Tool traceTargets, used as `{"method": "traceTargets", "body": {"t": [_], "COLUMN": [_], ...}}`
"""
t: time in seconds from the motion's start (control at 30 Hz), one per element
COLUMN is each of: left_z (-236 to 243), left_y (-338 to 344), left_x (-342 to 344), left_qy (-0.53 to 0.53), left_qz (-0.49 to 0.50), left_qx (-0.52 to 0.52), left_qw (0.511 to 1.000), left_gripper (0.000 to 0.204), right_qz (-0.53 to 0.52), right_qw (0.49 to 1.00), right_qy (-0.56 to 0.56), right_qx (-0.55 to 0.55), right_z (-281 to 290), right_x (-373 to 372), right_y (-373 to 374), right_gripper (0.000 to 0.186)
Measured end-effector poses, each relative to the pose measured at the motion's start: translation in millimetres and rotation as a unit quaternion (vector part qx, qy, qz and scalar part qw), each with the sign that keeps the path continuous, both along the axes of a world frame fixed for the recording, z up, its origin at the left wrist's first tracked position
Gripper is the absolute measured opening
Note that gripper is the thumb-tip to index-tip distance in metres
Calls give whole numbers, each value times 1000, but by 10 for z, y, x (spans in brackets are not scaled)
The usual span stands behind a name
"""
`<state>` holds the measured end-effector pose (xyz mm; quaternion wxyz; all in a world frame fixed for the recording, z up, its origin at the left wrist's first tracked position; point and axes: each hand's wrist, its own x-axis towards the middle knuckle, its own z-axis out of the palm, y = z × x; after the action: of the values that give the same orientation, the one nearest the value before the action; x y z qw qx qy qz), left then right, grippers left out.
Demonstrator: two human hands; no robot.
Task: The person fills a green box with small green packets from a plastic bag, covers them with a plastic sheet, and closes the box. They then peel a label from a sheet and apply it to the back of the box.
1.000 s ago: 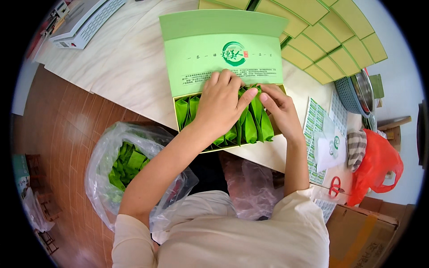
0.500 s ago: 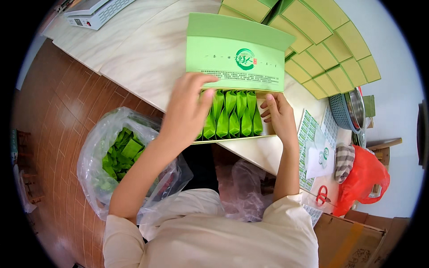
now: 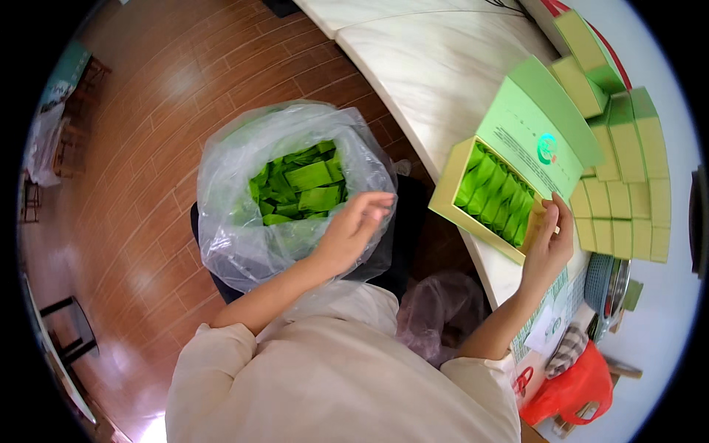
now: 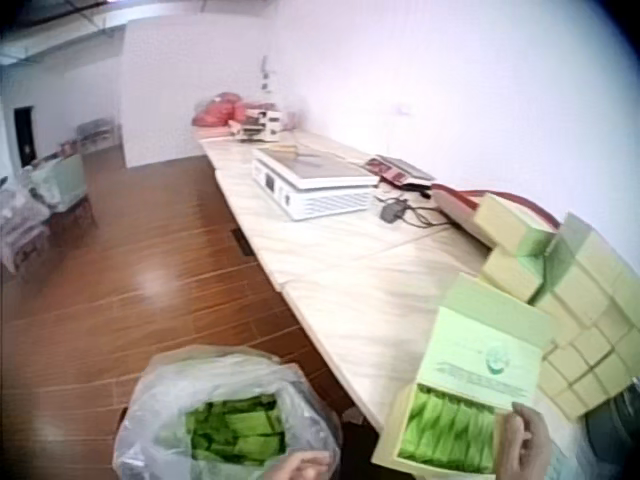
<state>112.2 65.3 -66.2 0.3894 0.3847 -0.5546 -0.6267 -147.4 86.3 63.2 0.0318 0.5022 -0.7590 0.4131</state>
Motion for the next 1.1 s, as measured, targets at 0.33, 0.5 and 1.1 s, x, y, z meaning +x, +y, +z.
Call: {"method": "traceTargets", "body": {"t": [0.33, 0.5, 1.1], "left_z": [-564, -692, -511], "left_y": [247, 383, -102], "left_x": [1023, 1178, 1072], "left_qy": [92, 154, 342], "left_qz": [276, 290, 184], "left_qx": [237, 282, 339], "left_qw": [927, 901, 857], "left_gripper": [27, 35, 58], "right_qz": [403, 319, 474], "right_qw": [884, 823, 862], "right_qy": [202, 406, -152], "right_qx": [122, 237, 95], "right_z": [-2002, -2382, -1127], "right_x": [2097, 2249, 1954], "right_y": [-885, -1049, -52], "right_gripper": [28, 25, 22]}}
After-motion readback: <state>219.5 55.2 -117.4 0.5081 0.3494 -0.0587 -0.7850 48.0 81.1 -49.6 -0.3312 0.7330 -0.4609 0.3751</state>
